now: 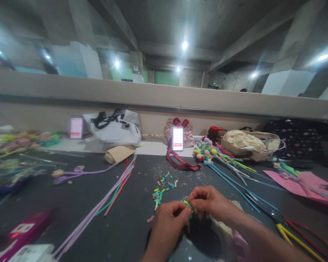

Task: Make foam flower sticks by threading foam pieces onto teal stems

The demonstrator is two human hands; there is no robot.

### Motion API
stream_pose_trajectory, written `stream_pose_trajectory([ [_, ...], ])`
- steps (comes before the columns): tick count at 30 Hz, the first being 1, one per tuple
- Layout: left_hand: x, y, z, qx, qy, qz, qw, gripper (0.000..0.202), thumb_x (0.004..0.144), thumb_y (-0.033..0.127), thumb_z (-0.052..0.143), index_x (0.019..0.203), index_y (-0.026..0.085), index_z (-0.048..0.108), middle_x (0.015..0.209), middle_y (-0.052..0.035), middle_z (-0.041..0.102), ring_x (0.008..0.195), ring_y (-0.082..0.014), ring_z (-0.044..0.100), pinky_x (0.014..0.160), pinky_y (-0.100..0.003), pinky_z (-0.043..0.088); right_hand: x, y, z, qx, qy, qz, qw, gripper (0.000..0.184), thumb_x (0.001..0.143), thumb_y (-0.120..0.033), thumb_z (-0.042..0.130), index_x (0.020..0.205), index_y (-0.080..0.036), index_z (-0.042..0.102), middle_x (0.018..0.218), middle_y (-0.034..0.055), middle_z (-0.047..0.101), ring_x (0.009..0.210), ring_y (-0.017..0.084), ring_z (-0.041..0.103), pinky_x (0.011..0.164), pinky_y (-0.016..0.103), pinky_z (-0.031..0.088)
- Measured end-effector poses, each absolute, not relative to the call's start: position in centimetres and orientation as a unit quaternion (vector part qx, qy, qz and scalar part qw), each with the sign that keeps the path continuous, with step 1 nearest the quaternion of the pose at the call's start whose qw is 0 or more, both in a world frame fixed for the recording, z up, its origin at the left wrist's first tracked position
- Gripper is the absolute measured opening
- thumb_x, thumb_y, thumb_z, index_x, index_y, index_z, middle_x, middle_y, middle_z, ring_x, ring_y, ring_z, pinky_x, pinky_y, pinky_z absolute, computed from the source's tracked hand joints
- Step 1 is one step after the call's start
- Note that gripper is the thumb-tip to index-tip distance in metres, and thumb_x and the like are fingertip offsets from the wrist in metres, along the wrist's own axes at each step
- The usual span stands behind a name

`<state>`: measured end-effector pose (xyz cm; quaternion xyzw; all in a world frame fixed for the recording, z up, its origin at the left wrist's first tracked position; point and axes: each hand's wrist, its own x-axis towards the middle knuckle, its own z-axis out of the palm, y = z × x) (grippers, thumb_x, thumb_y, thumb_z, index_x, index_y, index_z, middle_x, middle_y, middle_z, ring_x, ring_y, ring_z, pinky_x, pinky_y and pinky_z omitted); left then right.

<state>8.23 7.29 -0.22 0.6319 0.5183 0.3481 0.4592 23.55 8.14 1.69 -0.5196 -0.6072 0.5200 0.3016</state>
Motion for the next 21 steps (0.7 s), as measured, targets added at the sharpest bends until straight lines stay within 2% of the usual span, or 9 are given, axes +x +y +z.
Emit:
stream_pose_trajectory([
  [6, 8.2, 7.3, -0.2, 0.633, 0.519, 0.35, 0.455, 0.025, 0.065, 0.032, 0.049, 0.049, 0.014, 0.057, 0.041, 0.0033, 0.044, 0.041, -0.0077, 0.037, 0.042, -0.019, 0.027, 23.4, 8.1, 1.6, -0.518, -0.618, 0.506, 0.306, 0.009, 0.067, -0.022, 0.055, 0.07, -0.014, 0.057, 0.051, -0.0066, 0.051, 0.041, 0.004, 0.046, 0.038, 0.013, 0.03],
  [12, 8.2, 7.4, -0.8, 0.614, 0.507, 0.342, 0.499, 0.026, 0.066, 0.034, 0.049, 0.06, 0.012, 0.062, 0.047, 0.0004, 0.052, 0.038, -0.007, 0.038, 0.04, -0.019, 0.028, 23.3, 8.3, 1.6, -0.521, -0.628, 0.486, 0.313, 0.006, 0.065, -0.018, 0.053, 0.067, -0.014, 0.056, 0.048, -0.0072, 0.049, 0.039, 0.004, 0.044, 0.038, 0.014, 0.03],
  [17, 8.3, 7.7, -1.3, 0.59, 0.483, 0.353, 0.543, 0.018, 0.056, 0.026, 0.058, 0.064, 0.011, 0.062, 0.046, 0.0028, 0.049, 0.04, -0.0068, 0.039, 0.04, -0.019, 0.03, 23.6, 8.4, 1.7, -0.527, -0.626, 0.479, 0.317, 0.007, 0.065, -0.018, 0.052, 0.068, -0.014, 0.057, 0.048, -0.0069, 0.05, 0.039, 0.005, 0.044, 0.036, 0.013, 0.03],
  [21, 8.4, 7.8, -1.5, 0.565, 0.484, 0.359, 0.564, 0.021, 0.054, 0.024, 0.06, 0.068, 0.01, 0.061, 0.047, 0.0029, 0.049, 0.04, -0.0072, 0.041, 0.041, -0.02, 0.033, 23.6, 8.3, 1.7, -0.534, -0.619, 0.477, 0.322, 0.007, 0.065, -0.019, 0.052, 0.066, -0.014, 0.056, 0.046, -0.0068, 0.05, 0.038, 0.005, 0.045, 0.035, 0.013, 0.03],
])
